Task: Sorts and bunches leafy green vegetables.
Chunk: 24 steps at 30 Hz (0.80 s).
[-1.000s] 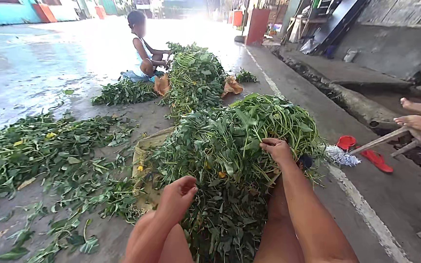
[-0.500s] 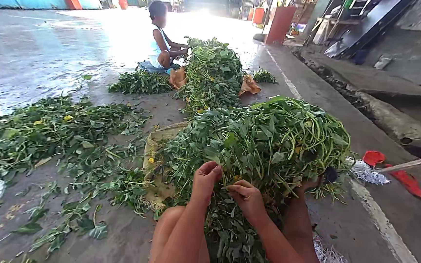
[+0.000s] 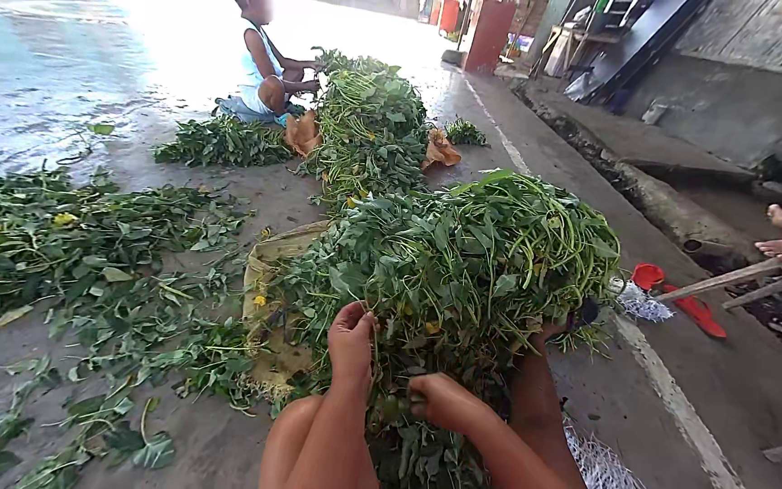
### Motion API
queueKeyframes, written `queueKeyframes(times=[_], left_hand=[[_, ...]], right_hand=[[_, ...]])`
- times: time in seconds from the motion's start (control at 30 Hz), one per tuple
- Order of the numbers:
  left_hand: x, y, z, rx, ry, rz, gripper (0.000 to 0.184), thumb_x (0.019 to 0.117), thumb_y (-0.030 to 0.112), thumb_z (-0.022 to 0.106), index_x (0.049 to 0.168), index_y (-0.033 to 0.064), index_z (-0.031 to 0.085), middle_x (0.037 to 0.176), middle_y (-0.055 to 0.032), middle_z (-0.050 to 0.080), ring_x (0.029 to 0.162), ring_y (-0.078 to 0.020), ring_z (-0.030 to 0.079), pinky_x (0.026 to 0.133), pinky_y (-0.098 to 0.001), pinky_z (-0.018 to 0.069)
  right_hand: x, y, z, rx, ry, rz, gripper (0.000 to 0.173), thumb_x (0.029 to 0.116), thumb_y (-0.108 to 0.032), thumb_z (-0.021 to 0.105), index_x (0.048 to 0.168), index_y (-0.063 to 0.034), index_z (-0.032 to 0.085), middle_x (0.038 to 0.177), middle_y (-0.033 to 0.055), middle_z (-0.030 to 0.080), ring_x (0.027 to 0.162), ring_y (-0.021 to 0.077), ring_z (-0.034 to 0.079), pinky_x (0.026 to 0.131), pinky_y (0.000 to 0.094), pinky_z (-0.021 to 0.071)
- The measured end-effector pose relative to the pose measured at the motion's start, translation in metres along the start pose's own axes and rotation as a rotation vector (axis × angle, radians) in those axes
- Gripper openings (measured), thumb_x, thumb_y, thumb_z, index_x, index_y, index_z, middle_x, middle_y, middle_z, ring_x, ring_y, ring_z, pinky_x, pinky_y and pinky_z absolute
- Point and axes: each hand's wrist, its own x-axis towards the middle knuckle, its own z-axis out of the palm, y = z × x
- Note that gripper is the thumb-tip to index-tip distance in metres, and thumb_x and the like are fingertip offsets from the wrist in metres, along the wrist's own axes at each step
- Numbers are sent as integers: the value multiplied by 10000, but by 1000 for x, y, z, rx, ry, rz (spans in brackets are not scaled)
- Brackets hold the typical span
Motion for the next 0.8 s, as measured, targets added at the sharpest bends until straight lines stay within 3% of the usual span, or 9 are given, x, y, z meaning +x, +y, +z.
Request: queueKeyframes(times=[0.1, 0.23, 0.4, 0.47, 0.53, 0.57, 0.63, 0.7, 0.8], left_hand=[[1, 2, -1, 46, -22, -45, 176, 989, -82, 540, 1162, -74, 571, 921, -73, 608, 711, -79, 599, 672, -220, 538], [-7, -8, 5, 156, -152, -81, 207, 977, -82, 562, 1184, -66, 556, 950, -84, 631, 746, -83, 618, 699, -238, 546], [-13, -10, 3, 254, -264, -106, 215, 977, -73, 570, 1189, -54, 544, 947, -75, 638, 777, -89, 634, 727, -253, 554], [-17, -8, 3, 341, -363, -196, 202, 984, -59, 578, 1184, -51, 556, 961, -85, 637, 769, -100, 633, 722, -262, 556], [-19, -8, 4, 394, -411, -224, 190, 982, -60, 582, 1171, -51, 572, 961, -79, 633, 750, -93, 627, 714, -252, 555], [-18, -9, 3, 415, -405, -210, 187, 982, -55, 585, 1169, -49, 581, 959, -78, 636, 746, -90, 625, 709, -250, 552], [-14, -10, 1, 519, -383, -144, 202, 980, -26, 604, 1181, -43, 600, 988, -85, 651, 772, -92, 627, 731, -260, 544], [-13, -8, 0, 696, -399, -71, 242, 970, 17, 637, 1207, -26, 628, 1046, -106, 687, 866, -126, 657, 813, -300, 542], [-17, -6, 3, 881, -452, -5, 301, 946, 28, 646, 1243, -20, 623, 1087, -132, 698, 958, -184, 675, 892, -356, 537]], right_hand=[[-16, -16, -16, -74, 152, -45, 390, 946, -104, 700, 1328, -40, 660, 1343, 249, 607, 1256, 436, 570, 1066, 597, 444], [3, -46, -26, -145, 845, -421, 239, 929, -13, 654, 1137, -17, 772, 1004, 197, 730, 903, 353, 727, 802, 491, 598], [19, -39, -36, -223, 785, -485, 119, 890, -28, 662, 918, 27, 763, 921, 202, 722, 852, 352, 733, 727, 495, 599], [11, -41, -42, 136, 606, -236, 198, 933, 5, 546, 1006, 106, 700, 1030, 209, 685, 935, 283, 675, 833, 437, 543], [8, -38, -46, 685, 599, -41, 226, 1022, -15, 460, 1136, 113, 606, 885, 73, 578, 705, 95, 529, 672, 258, 475], [6, -35, -45, 809, 636, -21, 189, 1039, -53, 471, 1088, 74, 603, 791, 16, 532, 610, 48, 470, 590, 223, 437], [-3, -27, -39, 607, 686, -174, 197, 1027, -78, 552, 951, 61, 670, 788, 27, 625, 651, 34, 539, 637, 204, 468], [-4, -16, -29, 98, 786, -476, 171, 948, -63, 645, 1011, 6, 788, 879, 133, 750, 774, 204, 723, 736, 364, 602], [7, -8, -29, -277, 806, -610, 210, 909, -23, 650, 1045, -49, 808, 884, 175, 710, 771, 325, 716, 668, 457, 601]])
